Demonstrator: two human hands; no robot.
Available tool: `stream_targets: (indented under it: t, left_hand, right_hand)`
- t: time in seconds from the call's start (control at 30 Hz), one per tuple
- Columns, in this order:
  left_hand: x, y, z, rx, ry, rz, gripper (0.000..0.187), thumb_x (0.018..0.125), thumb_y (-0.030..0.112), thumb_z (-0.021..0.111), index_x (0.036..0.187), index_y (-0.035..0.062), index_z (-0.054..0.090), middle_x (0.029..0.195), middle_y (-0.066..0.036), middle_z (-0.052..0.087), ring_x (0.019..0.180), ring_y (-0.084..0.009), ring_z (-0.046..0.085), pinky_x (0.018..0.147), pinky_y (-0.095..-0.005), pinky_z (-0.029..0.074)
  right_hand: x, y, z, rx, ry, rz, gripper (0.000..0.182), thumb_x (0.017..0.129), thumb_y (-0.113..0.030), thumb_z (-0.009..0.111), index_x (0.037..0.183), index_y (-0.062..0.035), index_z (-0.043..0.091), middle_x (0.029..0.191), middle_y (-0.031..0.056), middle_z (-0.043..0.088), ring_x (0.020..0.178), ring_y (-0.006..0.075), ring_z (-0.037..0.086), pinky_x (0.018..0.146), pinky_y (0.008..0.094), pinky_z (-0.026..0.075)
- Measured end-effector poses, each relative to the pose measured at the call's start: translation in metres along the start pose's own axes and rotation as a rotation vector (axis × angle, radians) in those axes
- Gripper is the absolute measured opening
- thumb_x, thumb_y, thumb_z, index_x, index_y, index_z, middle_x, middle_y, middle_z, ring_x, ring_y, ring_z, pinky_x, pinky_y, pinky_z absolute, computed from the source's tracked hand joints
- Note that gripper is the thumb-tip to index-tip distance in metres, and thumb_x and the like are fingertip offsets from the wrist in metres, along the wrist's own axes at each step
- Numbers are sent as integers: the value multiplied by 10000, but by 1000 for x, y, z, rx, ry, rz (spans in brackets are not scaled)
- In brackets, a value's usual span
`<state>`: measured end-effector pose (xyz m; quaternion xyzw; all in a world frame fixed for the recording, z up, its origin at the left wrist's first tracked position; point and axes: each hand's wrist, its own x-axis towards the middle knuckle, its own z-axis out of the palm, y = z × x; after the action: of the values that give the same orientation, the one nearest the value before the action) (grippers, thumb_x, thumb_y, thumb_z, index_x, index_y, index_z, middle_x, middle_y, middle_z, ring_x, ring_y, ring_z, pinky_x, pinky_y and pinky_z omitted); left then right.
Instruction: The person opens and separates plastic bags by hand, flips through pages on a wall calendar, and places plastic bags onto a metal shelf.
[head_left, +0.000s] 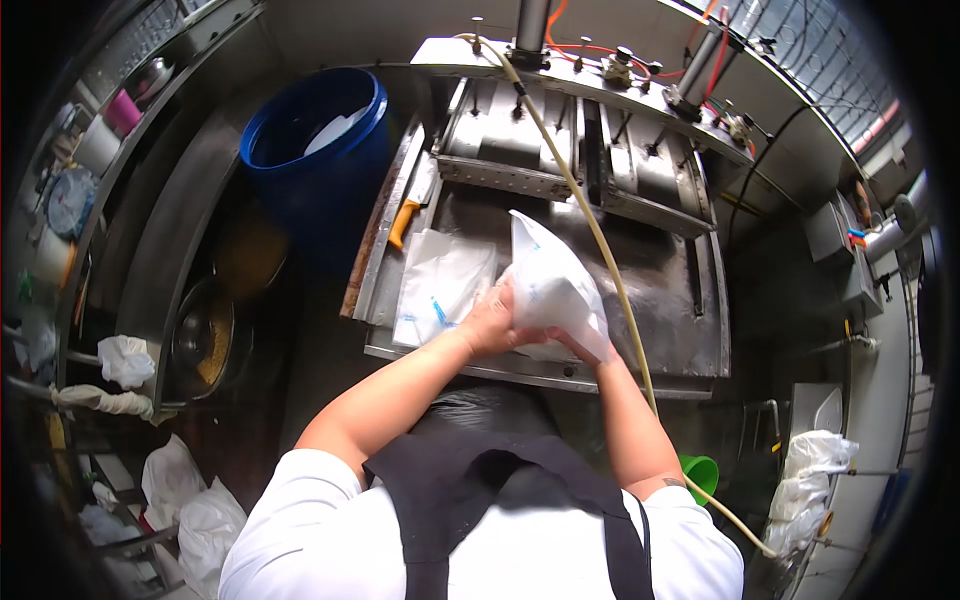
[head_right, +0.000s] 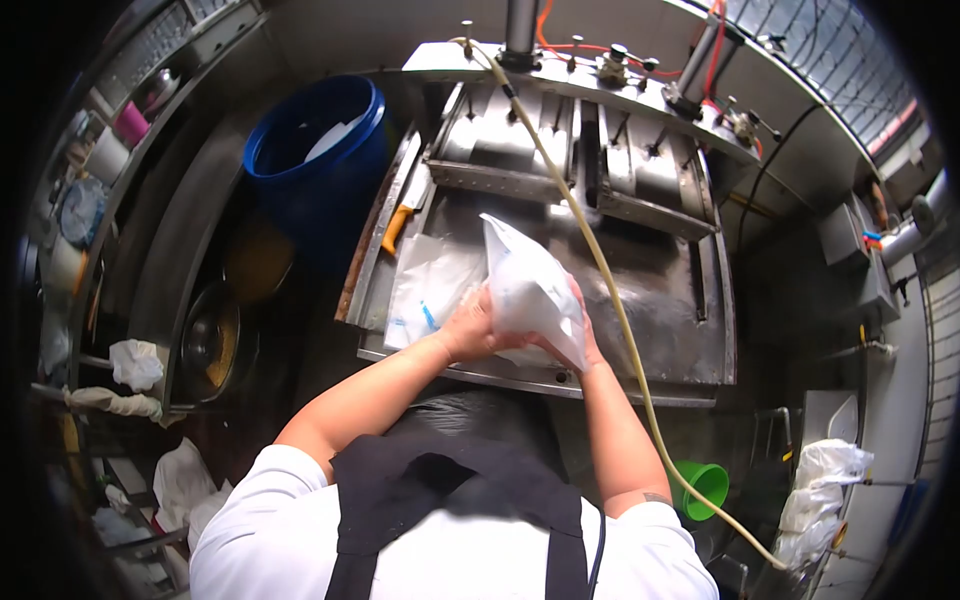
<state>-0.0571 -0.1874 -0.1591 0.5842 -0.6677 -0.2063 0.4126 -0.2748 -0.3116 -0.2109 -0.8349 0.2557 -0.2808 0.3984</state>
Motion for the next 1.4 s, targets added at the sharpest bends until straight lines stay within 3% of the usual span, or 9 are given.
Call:
stream_targets:
  t: [0.13,0.27,0.33,0.47,0.53,0.67,0.8,1.3,1.4]
  left_hand:
    - [1,-2,5,33,9,-25,1055,784,482,910,1596,108,350,1563,-236,428,1450,-450,409,1206,-524,333]
    - [0,-17,14,77,44,-23,1113,792,538,885,1614,74,295,1597,-259,365,1480,-472,348,1237,-524,288]
    - [-12,-24,22,180,45,-76,1135,804,557,866,1624,57,260,1604,-273,346,1487,-480,335,1249,-525,267]
    - [-17,-23,14,157,-36,-126,1206,831,619,815,1653,28,161,1640,-316,266,1501,-502,307,1275,-516,225]
    - [-23,-28,9,192,-77,-123,1206,838,620,808,1657,22,155,1652,-312,256,1509,-497,298,1278,-510,224]
    - [-49,-59,-10,334,-98,-267,1050,912,607,724,1627,-12,267,1636,-315,319,1506,-477,330,1259,-508,280]
    - [-93,-141,-21,454,248,-527,547,986,410,683,1328,-13,630,1332,-253,604,1241,-439,551,1078,-526,445]
    - [-96,-104,-23,515,-58,-629,519,917,359,763,1290,51,575,1292,-199,600,1252,-397,556,1033,-541,464]
    - [-100,-114,-23,380,12,-385,600,950,436,730,1364,38,556,1266,-220,615,1237,-407,573,1060,-526,459]
  right_hand:
    - [-10,7,13,378,19,146,1163,719,-161,986,1631,-117,266,1538,93,525,1411,248,518,1185,425,445]
    - [1,-11,11,176,15,87,1093,776,-173,952,1628,-114,269,1537,101,526,1399,261,525,1191,432,430]
    - [8,-36,12,914,-30,287,1032,814,-223,925,1619,-112,289,1535,103,527,1383,274,533,1192,432,424]
    - [2,-56,12,1356,-7,197,1042,783,-304,941,1598,-98,326,1513,114,542,1374,281,535,1183,437,426]
    - [-12,9,27,4,146,0,1085,727,-348,971,1580,-81,356,1492,127,549,1375,291,534,1170,436,438]
    - [-19,-3,23,227,154,142,1126,690,-376,988,1570,-66,357,1474,139,552,1371,305,536,1155,433,448]
    - [-22,-6,31,183,173,156,1093,713,-386,970,1563,-61,365,1465,136,558,1366,303,537,1154,438,445]
    - [-21,-50,29,51,84,214,869,869,-480,798,1527,-24,459,1479,171,555,1386,333,512,1181,446,384]
    - [-25,-42,30,-15,132,201,917,875,-555,757,1552,-28,434,1535,189,501,1457,347,431,1231,452,301]
